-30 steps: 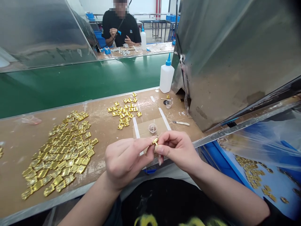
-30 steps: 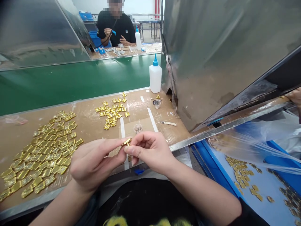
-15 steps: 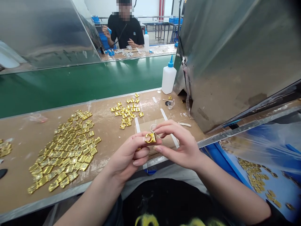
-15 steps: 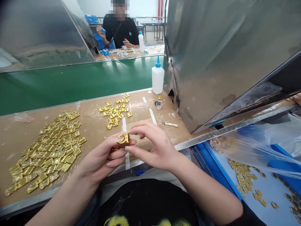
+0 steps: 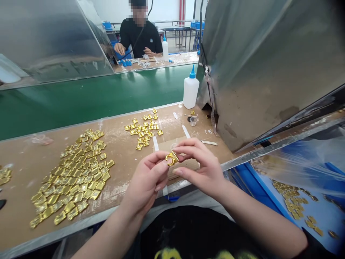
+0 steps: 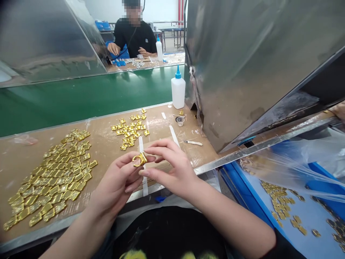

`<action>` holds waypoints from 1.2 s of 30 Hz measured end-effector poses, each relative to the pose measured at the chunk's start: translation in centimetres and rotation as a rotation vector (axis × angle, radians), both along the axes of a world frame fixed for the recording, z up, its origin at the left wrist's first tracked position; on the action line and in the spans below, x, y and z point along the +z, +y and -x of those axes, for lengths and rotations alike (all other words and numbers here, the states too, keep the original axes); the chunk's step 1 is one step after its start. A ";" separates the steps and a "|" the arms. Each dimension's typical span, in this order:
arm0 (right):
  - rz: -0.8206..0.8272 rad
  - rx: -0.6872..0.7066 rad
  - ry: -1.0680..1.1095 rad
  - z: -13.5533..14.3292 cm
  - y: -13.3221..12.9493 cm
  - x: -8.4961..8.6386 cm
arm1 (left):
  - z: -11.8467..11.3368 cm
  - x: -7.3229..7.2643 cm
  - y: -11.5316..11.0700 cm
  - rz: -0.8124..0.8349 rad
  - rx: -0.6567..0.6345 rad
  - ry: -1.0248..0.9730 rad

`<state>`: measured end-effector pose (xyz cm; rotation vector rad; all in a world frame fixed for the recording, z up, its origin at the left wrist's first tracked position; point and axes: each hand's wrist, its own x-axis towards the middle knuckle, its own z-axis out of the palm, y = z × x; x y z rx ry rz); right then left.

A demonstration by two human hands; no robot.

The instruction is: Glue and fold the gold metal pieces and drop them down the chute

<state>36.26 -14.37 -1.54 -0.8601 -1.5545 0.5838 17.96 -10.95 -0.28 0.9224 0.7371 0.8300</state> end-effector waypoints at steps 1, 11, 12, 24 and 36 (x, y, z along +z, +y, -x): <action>0.017 -0.006 0.055 0.3 -0.2 -0.2 | 0.1 -0.4 -0.1 -0.113 0.097 0.017; 0.676 0.489 0.771 2.9 -1.4 -0.2 | 0.4 -2.2 -0.1 -1.047 0.379 0.243; 0.695 0.508 0.804 2.8 -1.3 -0.1 | 0.5 -2.1 -0.1 -1.069 0.368 0.259; 0.697 0.303 0.661 1.7 -1.3 0.9 | 2.7 1.2 -0.4 -1.235 0.126 0.662; 0.719 0.466 0.946 3.1 -2.0 -0.4 | 2.4 1.8 -1.4 -1.447 0.149 0.706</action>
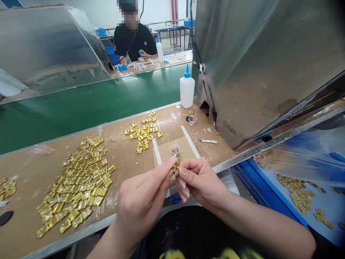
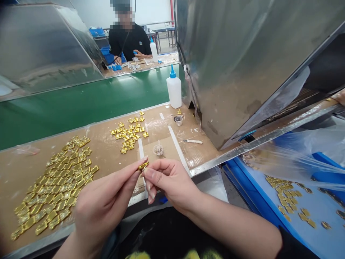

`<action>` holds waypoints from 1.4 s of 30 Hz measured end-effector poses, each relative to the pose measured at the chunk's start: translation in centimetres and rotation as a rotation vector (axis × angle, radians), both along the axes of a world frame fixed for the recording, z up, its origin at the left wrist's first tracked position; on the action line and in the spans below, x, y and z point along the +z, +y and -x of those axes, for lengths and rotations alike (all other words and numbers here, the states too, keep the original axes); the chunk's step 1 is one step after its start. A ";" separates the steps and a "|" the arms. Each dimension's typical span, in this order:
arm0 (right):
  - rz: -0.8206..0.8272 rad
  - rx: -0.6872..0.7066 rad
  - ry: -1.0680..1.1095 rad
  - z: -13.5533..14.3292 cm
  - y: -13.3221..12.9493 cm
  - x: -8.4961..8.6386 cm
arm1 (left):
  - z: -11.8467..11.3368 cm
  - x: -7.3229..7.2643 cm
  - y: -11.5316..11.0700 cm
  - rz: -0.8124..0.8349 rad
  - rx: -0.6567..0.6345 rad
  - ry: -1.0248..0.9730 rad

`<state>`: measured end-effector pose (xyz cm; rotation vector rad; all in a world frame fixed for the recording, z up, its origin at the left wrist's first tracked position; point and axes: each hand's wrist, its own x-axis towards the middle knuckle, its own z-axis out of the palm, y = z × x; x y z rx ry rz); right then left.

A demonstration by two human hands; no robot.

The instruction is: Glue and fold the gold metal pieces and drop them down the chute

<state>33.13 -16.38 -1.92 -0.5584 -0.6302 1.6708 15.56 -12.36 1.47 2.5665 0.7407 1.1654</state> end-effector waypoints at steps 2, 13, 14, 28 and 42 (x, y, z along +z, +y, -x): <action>0.018 -0.005 0.039 0.2 -0.3 0.1 | -0.1 -0.1 -0.3 -0.031 0.003 -0.002; -0.004 -0.002 0.035 0.0 0.2 -0.1 | -0.5 -0.8 -0.3 0.063 0.000 -0.063; -0.003 0.012 0.033 -0.1 0.4 -0.1 | -0.6 -0.7 -0.2 0.110 0.016 -0.074; -0.231 0.202 0.250 -1.5 -0.2 -0.4 | -0.2 -0.3 1.0 0.826 0.145 -0.414; -0.401 0.252 0.267 -2.5 -0.2 0.1 | 0.3 -2.6 3.3 1.095 0.081 -0.648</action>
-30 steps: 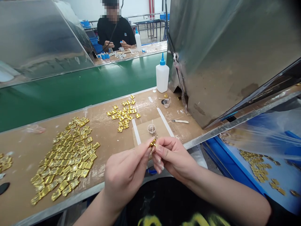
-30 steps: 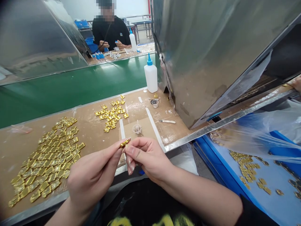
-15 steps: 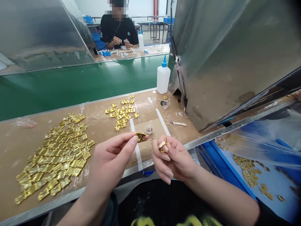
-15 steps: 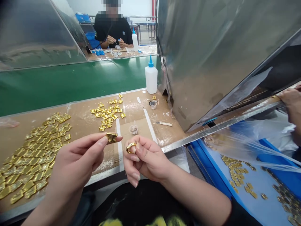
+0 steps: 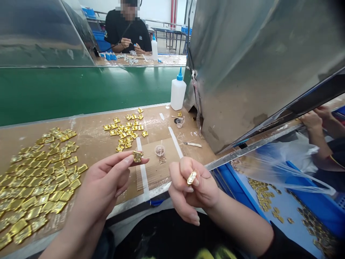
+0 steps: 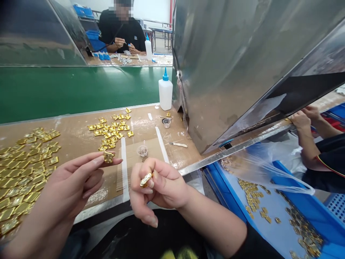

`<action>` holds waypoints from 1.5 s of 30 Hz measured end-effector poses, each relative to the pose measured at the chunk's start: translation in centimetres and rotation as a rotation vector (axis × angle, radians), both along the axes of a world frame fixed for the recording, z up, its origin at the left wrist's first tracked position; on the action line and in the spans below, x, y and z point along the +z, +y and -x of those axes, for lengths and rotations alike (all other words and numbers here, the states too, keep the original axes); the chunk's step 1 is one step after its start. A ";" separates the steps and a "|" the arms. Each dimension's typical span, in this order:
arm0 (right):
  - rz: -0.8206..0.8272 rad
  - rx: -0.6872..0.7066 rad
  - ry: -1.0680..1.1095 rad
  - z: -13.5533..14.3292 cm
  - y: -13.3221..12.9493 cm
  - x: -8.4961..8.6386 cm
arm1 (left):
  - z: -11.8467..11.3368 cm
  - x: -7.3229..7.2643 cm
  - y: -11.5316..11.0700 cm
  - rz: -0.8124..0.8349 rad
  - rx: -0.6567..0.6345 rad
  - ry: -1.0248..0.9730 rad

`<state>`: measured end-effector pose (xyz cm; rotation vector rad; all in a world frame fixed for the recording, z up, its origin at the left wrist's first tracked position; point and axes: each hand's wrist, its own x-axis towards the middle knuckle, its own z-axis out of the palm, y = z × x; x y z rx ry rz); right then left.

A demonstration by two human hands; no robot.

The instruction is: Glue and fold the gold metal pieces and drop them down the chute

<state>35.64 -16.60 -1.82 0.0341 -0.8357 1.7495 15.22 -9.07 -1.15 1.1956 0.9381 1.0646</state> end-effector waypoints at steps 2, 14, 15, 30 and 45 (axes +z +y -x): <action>0.026 -0.021 -0.046 -0.1 -0.1 -0.1 | 0.1 -0.3 0.2 -0.009 -0.005 -0.022; -0.015 -0.055 -0.204 -0.6 0.0 -0.5 | 0.4 -0.1 -0.2 0.186 0.095 -0.049; -0.026 -0.051 -0.219 -0.6 0.1 -0.4 | 0.4 -0.1 -0.2 0.185 0.094 -0.049; -0.228 -0.038 -0.101 -0.6 0.1 0.3 | 0.5 -0.1 -0.4 0.194 0.094 -0.046; -0.596 -0.701 -0.985 -1.1 0.5 1.3 | -0.1 1.3 -2.9 -0.076 0.035 0.285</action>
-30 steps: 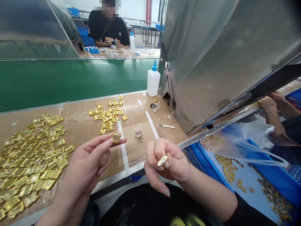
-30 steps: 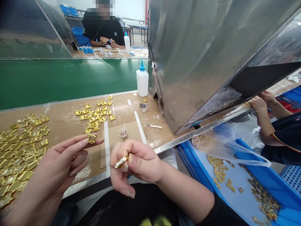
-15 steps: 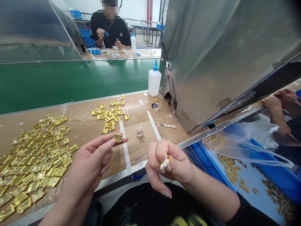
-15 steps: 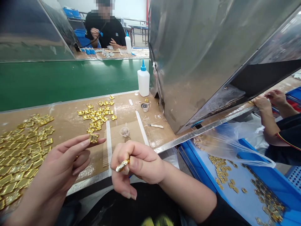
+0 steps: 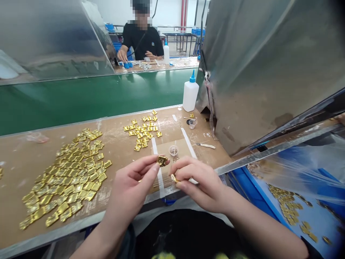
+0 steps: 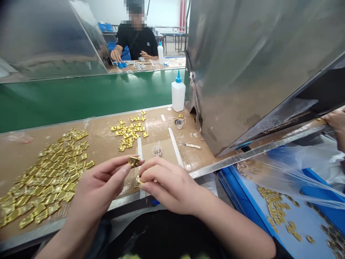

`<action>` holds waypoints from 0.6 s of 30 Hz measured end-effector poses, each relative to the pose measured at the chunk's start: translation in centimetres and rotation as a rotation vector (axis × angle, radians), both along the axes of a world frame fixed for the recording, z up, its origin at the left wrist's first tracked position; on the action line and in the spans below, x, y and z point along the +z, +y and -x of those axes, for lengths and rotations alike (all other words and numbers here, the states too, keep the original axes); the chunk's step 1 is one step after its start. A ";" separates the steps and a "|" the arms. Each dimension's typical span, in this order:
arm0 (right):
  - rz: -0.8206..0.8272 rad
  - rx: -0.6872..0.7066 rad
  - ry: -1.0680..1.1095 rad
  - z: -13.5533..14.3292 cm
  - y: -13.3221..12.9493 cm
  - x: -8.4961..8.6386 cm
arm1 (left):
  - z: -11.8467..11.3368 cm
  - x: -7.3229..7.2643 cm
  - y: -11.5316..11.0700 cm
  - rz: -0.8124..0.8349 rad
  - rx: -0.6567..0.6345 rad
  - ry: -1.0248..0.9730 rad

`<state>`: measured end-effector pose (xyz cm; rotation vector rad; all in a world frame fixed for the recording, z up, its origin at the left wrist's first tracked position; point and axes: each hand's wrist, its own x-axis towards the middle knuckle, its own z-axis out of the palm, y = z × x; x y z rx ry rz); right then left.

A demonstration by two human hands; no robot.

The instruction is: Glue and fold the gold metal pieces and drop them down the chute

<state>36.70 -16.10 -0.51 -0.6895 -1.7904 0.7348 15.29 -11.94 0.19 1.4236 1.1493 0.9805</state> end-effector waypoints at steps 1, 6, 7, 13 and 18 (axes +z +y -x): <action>-0.090 -0.076 -0.109 -0.1 0.1 0.2 | 0.0 0.2 -0.1 -0.061 -0.003 0.060; -0.247 -0.248 -0.357 -0.4 0.5 1.0 | 0.1 0.7 -0.5 -0.289 -0.056 0.300; -0.264 -0.260 -0.403 -0.4 0.6 1.1 | 0.1 0.7 -0.5 -0.315 -0.074 0.316; -0.317 -0.274 -0.563 -1.0 1.0 0.6 | 0.0 0.7 -0.4 -0.342 -0.100 0.328; -0.233 -0.248 -0.722 -1.4 0.8 0.2 | -0.2 0.7 -0.6 -0.394 -0.106 0.356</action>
